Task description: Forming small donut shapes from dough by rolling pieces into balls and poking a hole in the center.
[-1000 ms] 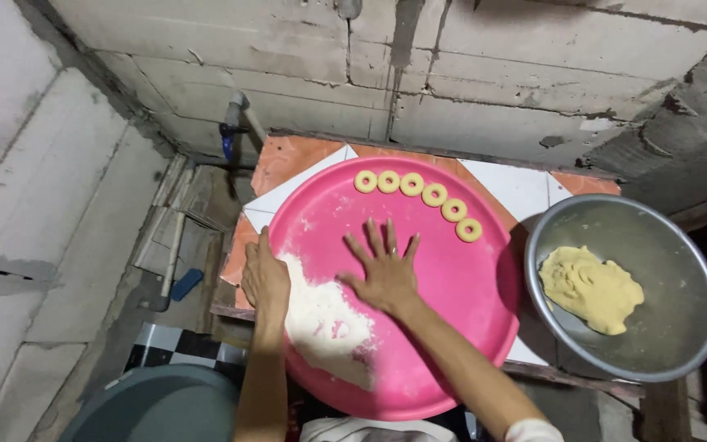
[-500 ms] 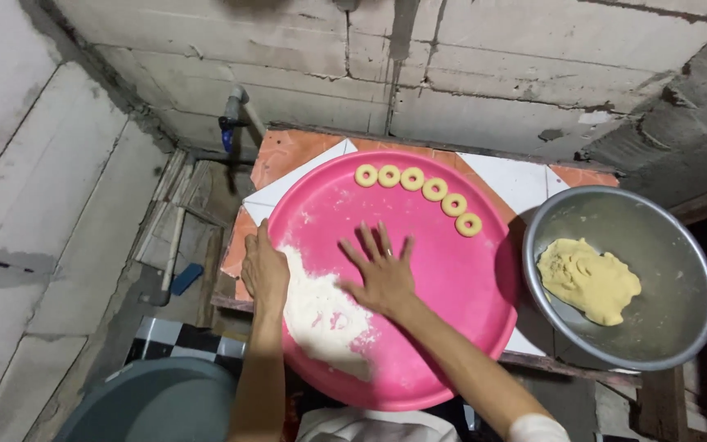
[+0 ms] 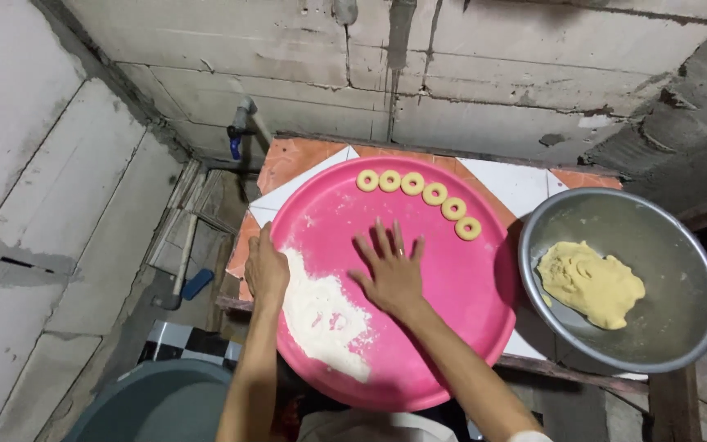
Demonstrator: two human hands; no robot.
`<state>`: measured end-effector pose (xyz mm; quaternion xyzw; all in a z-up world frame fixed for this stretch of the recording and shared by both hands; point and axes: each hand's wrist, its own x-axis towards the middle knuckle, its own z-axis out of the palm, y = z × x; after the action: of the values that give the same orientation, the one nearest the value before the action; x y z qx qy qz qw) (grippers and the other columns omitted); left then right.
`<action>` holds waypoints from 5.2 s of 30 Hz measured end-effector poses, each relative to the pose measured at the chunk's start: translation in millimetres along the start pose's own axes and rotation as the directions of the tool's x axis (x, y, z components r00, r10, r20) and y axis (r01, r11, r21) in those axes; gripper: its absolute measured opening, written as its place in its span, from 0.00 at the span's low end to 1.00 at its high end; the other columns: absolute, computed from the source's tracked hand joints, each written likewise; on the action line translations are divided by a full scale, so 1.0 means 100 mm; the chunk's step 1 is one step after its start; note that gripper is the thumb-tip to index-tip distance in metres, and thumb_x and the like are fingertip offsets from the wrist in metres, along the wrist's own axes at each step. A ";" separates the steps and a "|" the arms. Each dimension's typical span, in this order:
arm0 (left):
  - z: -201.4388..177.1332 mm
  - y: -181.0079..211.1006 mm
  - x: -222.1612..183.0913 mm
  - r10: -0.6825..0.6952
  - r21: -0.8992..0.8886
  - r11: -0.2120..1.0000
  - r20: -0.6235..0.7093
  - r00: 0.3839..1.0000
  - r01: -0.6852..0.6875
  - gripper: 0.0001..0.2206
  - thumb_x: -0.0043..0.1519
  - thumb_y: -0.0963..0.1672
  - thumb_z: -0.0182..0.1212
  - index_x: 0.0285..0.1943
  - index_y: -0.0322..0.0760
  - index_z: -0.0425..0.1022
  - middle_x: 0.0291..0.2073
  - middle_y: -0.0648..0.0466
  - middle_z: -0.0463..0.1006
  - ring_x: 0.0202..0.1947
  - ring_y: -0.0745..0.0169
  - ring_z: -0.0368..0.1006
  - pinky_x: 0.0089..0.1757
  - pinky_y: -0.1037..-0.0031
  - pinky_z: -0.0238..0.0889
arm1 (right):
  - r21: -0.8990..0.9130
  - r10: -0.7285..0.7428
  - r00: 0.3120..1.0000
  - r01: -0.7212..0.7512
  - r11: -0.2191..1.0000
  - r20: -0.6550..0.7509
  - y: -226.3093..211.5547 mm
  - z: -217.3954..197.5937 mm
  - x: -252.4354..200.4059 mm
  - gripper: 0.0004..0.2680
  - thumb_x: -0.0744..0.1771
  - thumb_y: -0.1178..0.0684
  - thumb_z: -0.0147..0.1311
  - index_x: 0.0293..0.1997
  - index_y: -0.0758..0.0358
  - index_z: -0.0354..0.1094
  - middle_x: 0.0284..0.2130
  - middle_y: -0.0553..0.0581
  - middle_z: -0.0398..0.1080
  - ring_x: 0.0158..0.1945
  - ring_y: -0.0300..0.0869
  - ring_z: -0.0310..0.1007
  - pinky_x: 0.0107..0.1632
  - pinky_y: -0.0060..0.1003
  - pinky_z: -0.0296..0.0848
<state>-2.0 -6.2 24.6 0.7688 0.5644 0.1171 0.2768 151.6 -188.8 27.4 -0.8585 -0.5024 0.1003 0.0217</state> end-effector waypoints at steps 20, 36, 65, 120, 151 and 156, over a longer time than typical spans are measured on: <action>1.38 1.57 -0.86 0.759 0.112 0.508 0.409 0.506 -0.854 0.40 0.63 0.65 0.41 0.80 0.46 0.49 0.78 0.42 0.46 0.79 0.40 0.33 0.71 0.48 0.25 | 0.831 0.870 0.408 -0.354 0.429 -0.276 1.38 1.02 -1.64 0.12 0.67 0.49 0.64 0.44 0.70 0.73 0.31 0.74 0.72 0.40 0.66 0.73 0.43 0.56 0.68; 1.34 1.50 -0.52 0.687 -0.012 0.665 0.402 0.605 -0.747 0.41 0.62 0.62 0.53 0.82 0.49 0.47 0.79 0.41 0.42 0.78 0.36 0.31 0.70 0.44 0.22 | 0.877 0.843 0.518 -0.327 0.352 -0.145 1.43 0.79 -1.47 0.06 0.67 0.54 0.58 0.37 0.68 0.75 0.24 0.65 0.72 0.32 0.48 0.71 0.40 0.47 0.69; 0.72 1.82 -0.89 0.501 0.158 0.646 0.650 0.571 -0.747 0.48 0.51 0.70 0.31 0.80 0.55 0.36 0.79 0.47 0.29 0.78 0.42 0.21 0.66 0.37 0.13 | 0.853 0.894 0.447 -0.475 0.217 0.021 1.33 0.64 -1.42 0.14 0.68 0.47 0.53 0.25 0.65 0.61 0.22 0.53 0.58 0.30 0.46 0.54 0.36 0.49 0.57; 0.84 1.72 -1.31 0.457 0.234 0.480 0.755 0.469 -0.845 0.52 0.47 0.71 0.24 0.81 0.53 0.31 0.79 0.49 0.23 0.77 0.40 0.15 0.65 0.38 0.09 | 0.869 0.852 0.523 -0.436 0.232 0.036 1.24 0.43 -1.37 0.16 0.66 0.51 0.52 0.57 0.68 0.74 0.25 0.53 0.70 0.28 0.42 0.63 0.39 0.42 0.67; 1.19 1.18 -1.16 0.626 0.242 0.534 0.531 0.571 -0.810 0.53 0.46 0.72 0.48 0.81 0.54 0.46 0.80 0.44 0.36 0.76 0.27 0.21 0.65 0.28 0.15 | 0.900 0.831 0.542 -0.291 0.324 -0.124 1.23 0.67 -1.43 0.19 0.67 0.53 0.56 0.64 0.72 0.69 0.46 0.71 0.76 0.52 0.53 0.75 0.56 0.51 0.70; 1.38 1.62 -0.91 0.753 0.094 0.485 0.461 0.470 -0.869 0.52 0.48 0.72 0.45 0.79 0.54 0.50 0.79 0.47 0.42 0.79 0.36 0.31 0.70 0.40 0.24 | 0.877 0.820 0.540 -0.283 0.389 -0.190 1.33 0.87 -1.46 0.18 0.65 0.54 0.59 0.60 0.76 0.70 0.43 0.76 0.75 0.52 0.57 0.76 0.52 0.53 0.73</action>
<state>165.5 -165.3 13.5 0.9849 0.0735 0.0014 0.1564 179.3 -386.8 -54.2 -0.8638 -0.0304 0.0225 0.5024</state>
